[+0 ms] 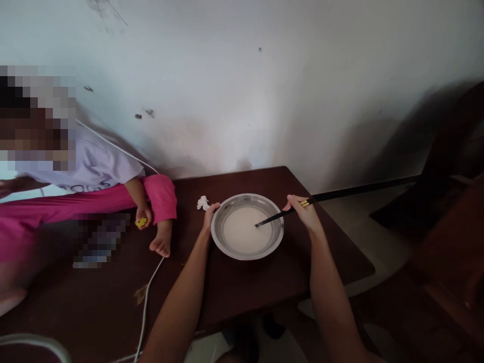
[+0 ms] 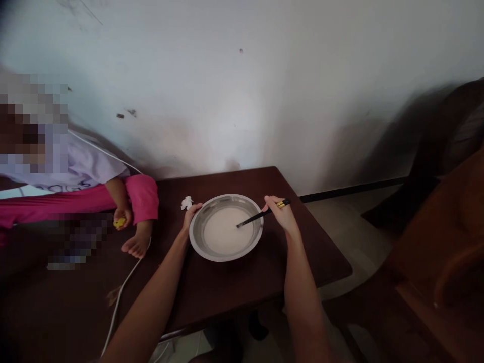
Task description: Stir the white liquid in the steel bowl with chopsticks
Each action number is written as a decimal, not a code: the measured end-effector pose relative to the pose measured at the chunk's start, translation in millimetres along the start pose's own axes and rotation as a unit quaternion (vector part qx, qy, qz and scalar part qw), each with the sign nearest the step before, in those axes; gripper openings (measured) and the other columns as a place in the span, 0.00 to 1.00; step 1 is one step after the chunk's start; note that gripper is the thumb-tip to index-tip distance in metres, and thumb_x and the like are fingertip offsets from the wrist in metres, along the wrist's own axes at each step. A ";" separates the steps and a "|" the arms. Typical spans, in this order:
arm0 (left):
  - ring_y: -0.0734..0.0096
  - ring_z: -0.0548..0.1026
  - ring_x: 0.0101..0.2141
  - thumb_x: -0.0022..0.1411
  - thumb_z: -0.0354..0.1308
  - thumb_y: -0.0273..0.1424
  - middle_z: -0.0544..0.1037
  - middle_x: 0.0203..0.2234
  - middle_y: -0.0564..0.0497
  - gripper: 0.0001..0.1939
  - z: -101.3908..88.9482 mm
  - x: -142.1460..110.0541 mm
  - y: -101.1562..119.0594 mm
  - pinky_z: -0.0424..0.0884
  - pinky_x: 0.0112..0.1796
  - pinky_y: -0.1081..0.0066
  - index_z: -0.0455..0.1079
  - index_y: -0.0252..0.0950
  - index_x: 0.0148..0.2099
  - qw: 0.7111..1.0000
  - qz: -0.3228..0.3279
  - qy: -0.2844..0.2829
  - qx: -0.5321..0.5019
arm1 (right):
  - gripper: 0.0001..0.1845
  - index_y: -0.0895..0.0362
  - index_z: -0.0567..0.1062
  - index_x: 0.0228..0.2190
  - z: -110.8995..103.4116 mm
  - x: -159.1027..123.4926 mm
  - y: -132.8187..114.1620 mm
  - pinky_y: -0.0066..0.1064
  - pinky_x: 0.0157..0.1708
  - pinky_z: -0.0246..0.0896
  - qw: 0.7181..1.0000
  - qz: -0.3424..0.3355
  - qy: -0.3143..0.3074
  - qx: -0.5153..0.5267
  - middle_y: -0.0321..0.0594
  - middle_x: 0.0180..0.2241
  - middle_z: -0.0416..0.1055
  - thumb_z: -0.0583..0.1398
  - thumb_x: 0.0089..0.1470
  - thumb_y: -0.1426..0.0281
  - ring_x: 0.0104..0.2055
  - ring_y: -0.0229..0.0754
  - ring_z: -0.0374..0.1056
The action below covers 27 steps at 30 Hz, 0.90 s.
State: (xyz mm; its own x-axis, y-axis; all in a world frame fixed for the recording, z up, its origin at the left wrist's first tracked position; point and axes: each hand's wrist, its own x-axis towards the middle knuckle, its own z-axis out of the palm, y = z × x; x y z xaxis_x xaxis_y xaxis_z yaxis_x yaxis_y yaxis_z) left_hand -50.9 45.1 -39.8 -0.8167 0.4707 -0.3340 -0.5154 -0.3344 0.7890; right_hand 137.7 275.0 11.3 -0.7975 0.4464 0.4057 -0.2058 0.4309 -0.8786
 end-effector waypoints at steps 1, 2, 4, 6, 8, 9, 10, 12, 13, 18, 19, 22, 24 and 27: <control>0.72 0.69 0.17 0.44 0.58 0.30 0.70 0.14 0.54 0.07 0.7 -0.7 0.7 0.64 0.21 0.73 0.64 0.34 0.21 1.000 -0.007 0.002 0.001 | 0.23 0.55 0.74 0.16 0.4 -0.6 -1.0 0.33 0.35 0.57 1.000 0.002 -0.023 0.009 0.37 0.21 0.69 0.54 0.56 0.59 0.28 0.39 0.65; 0.72 0.69 0.17 0.44 0.58 0.30 0.70 0.14 0.54 0.07 1.4 -1.5 1.4 0.64 0.21 0.74 0.63 0.34 0.21 1.000 -0.014 0.004 0.001 | 0.22 0.55 0.75 0.17 2.1 -1.0 -2.6 0.33 0.35 0.57 0.999 0.000 -0.054 0.009 0.37 0.22 0.70 0.55 0.56 0.59 0.28 0.39 0.65; 0.72 0.69 0.17 0.44 0.58 0.31 0.69 0.13 0.55 0.07 3.2 -3.5 2.9 0.64 0.21 0.74 0.64 0.34 0.21 1.000 -0.024 0.006 0.000 | 0.18 0.55 0.77 0.21 7.8 -0.8 -5.6 0.32 0.35 0.58 0.994 -0.018 -0.112 -0.012 0.37 0.24 0.71 0.56 0.55 0.60 0.30 0.40 0.66; 0.72 0.69 0.17 0.45 0.57 0.31 0.68 0.13 0.55 0.07 5.0 -5.6 4.2 0.64 0.21 0.74 0.64 0.34 0.22 0.999 -0.032 0.006 -0.001 | 0.15 0.54 0.77 0.22 12.0 0.6 -6.3 0.32 0.36 0.58 0.993 -0.038 -0.107 -0.033 0.37 0.26 0.71 0.58 0.54 0.60 0.32 0.40 0.66; 0.72 0.69 0.17 0.45 0.57 0.31 0.69 0.13 0.54 0.07 6.4 -7.3 5.1 0.64 0.21 0.74 0.65 0.34 0.22 0.999 -0.040 0.006 0.000 | 0.16 0.55 0.76 0.21 11.3 1.9 -4.3 0.32 0.36 0.57 0.997 -0.041 -0.052 -0.043 0.37 0.24 0.70 0.58 0.54 0.60 0.32 0.40 0.66; 0.72 0.69 0.17 0.45 0.57 0.31 0.69 0.13 0.54 0.06 6.9 -8.0 5.4 0.64 0.21 0.74 0.65 0.34 0.22 0.999 -0.044 0.007 0.000 | 0.18 0.55 0.74 0.19 9.3 2.2 -2.9 0.32 0.35 0.57 0.999 -0.035 -0.019 -0.038 0.36 0.23 0.70 0.57 0.55 0.59 0.30 0.39 0.65; 0.72 0.69 0.17 0.46 0.56 0.31 0.69 0.13 0.54 0.06 7.2 -8.4 5.6 0.64 0.21 0.74 0.65 0.34 0.22 0.999 -0.046 0.008 -0.001 | 0.20 0.55 0.73 0.17 7.0 2.2 -1.8 0.32 0.35 0.57 0.999 -0.025 0.007 -0.026 0.36 0.21 0.69 0.56 0.55 0.59 0.29 0.39 0.65; 0.72 0.69 0.17 0.46 0.56 0.31 0.69 0.13 0.54 0.07 7.7 -8.7 5.8 0.64 0.21 0.74 0.65 0.34 0.22 0.999 -0.048 0.010 -0.001 | 0.23 0.55 0.72 0.15 3.9 1.2 -1.3 0.32 0.34 0.58 1.000 -0.006 0.015 0.005 0.36 0.19 0.68 0.54 0.56 0.58 0.27 0.39 0.64; 0.72 0.69 0.17 0.46 0.56 0.31 0.69 0.13 0.54 0.07 7.7 -8.7 5.8 0.64 0.21 0.74 0.64 0.34 0.21 0.999 -0.048 0.010 -0.001 | 0.24 0.55 0.73 0.16 4.0 0.6 -2.1 0.32 0.34 0.58 1.000 0.000 -0.010 0.014 0.37 0.20 0.69 0.54 0.56 0.57 0.27 0.39 0.65; 0.74 0.68 0.18 0.45 0.58 0.31 0.68 0.14 0.56 0.07 6.9 -8.6 6.0 0.66 0.23 0.74 0.63 0.35 0.22 0.999 -0.037 -0.001 -0.006 | 0.15 0.55 0.77 0.22 12.5 1.4 -5.1 0.32 0.36 0.59 0.993 -0.022 -0.111 -0.018 0.37 0.26 0.72 0.58 0.53 0.59 0.33 0.40 0.67; 0.74 0.68 0.18 0.44 0.58 0.30 0.69 0.14 0.56 0.07 6.5 -8.4 6.0 0.66 0.24 0.74 0.63 0.35 0.22 0.999 -0.034 -0.003 -0.006 | 0.16 0.54 0.76 0.22 12.2 2.1 -4.2 0.33 0.36 0.58 0.996 -0.025 -0.084 -0.025 0.37 0.26 0.72 0.58 0.53 0.59 0.33 0.41 0.66; 0.71 0.70 0.20 0.44 0.59 0.31 0.68 0.14 0.55 0.08 4.8 -6.7 5.2 0.67 0.25 0.73 0.63 0.35 0.21 1.000 -0.028 -0.006 0.000 | 0.21 0.55 0.73 0.17 5.5 2.8 -0.9 0.34 0.36 0.58 1.000 -0.007 0.013 -0.016 0.37 0.21 0.70 0.56 0.55 0.57 0.29 0.40 0.65; 0.69 0.72 0.21 0.43 0.59 0.31 0.68 0.13 0.55 0.08 3.5 -5.1 4.3 0.66 0.25 0.72 0.62 0.35 0.21 1.000 -0.024 -0.007 0.005 | 0.25 0.55 0.71 0.14 1.9 1.8 -1.0 0.34 0.35 0.59 1.000 0.013 0.014 0.011 0.37 0.19 0.69 0.54 0.56 0.55 0.27 0.40 0.65; 0.68 0.72 0.22 0.43 0.59 0.31 0.68 0.13 0.55 0.08 2.4 -3.4 3.1 0.66 0.24 0.73 0.63 0.35 0.21 1.000 -0.011 -0.010 0.010 | 0.22 0.55 0.75 0.17 4.7 0.4 -4.7 0.33 0.35 0.59 0.997 0.012 -0.076 0.010 0.37 0.22 0.71 0.56 0.54 0.56 0.29 0.40 0.66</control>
State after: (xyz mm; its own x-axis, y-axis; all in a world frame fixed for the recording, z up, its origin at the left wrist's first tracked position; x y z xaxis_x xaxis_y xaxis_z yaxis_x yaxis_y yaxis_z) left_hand -49.2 44.4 -35.0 -0.7999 0.4934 -0.3417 -0.5281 -0.3081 0.7913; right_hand 135.6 269.5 14.5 -0.8786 0.3318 0.3435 -0.1959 0.4056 -0.8928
